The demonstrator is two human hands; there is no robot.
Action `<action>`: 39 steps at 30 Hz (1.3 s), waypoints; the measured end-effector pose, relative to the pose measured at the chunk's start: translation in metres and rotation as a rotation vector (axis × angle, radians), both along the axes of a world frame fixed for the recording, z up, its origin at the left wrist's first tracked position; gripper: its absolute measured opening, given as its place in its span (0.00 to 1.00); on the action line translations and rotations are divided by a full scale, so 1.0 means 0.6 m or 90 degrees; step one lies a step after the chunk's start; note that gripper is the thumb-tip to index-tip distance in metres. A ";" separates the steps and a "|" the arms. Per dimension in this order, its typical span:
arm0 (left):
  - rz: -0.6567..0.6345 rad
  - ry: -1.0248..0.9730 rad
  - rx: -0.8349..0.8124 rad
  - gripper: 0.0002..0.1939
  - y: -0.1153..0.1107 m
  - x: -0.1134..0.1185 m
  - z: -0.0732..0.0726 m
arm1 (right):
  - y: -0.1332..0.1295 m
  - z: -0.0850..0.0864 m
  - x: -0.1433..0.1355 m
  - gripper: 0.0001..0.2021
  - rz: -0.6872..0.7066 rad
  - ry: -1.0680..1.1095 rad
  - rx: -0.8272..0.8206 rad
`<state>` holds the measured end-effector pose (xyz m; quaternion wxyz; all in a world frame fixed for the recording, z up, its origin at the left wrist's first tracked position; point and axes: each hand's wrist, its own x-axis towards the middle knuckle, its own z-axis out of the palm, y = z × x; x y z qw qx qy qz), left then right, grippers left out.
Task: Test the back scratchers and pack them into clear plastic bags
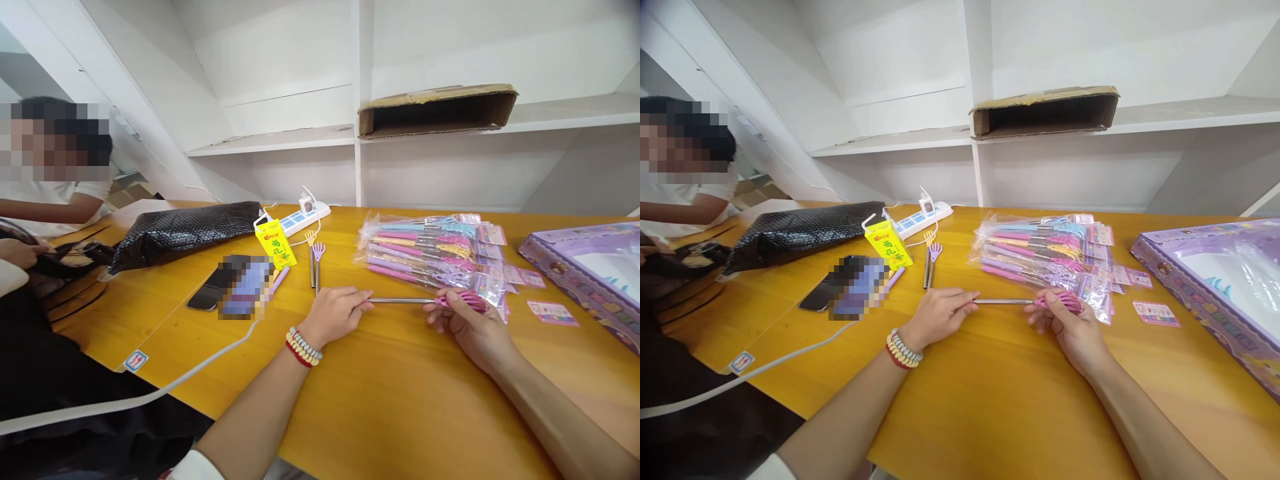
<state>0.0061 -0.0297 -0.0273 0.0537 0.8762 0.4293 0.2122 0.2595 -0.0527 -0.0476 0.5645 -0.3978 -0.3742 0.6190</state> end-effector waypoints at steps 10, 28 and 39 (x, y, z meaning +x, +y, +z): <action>0.009 -0.006 -0.001 0.17 0.002 0.013 -0.004 | 0.005 -0.002 0.003 0.10 0.020 0.012 0.005; 0.017 0.009 0.013 0.16 -0.005 0.023 0.001 | 0.002 -0.001 -0.002 0.11 0.030 0.022 0.015; -0.002 -0.034 -0.006 0.18 0.004 0.011 0.011 | 0.002 0.004 0.007 0.10 0.095 0.011 0.011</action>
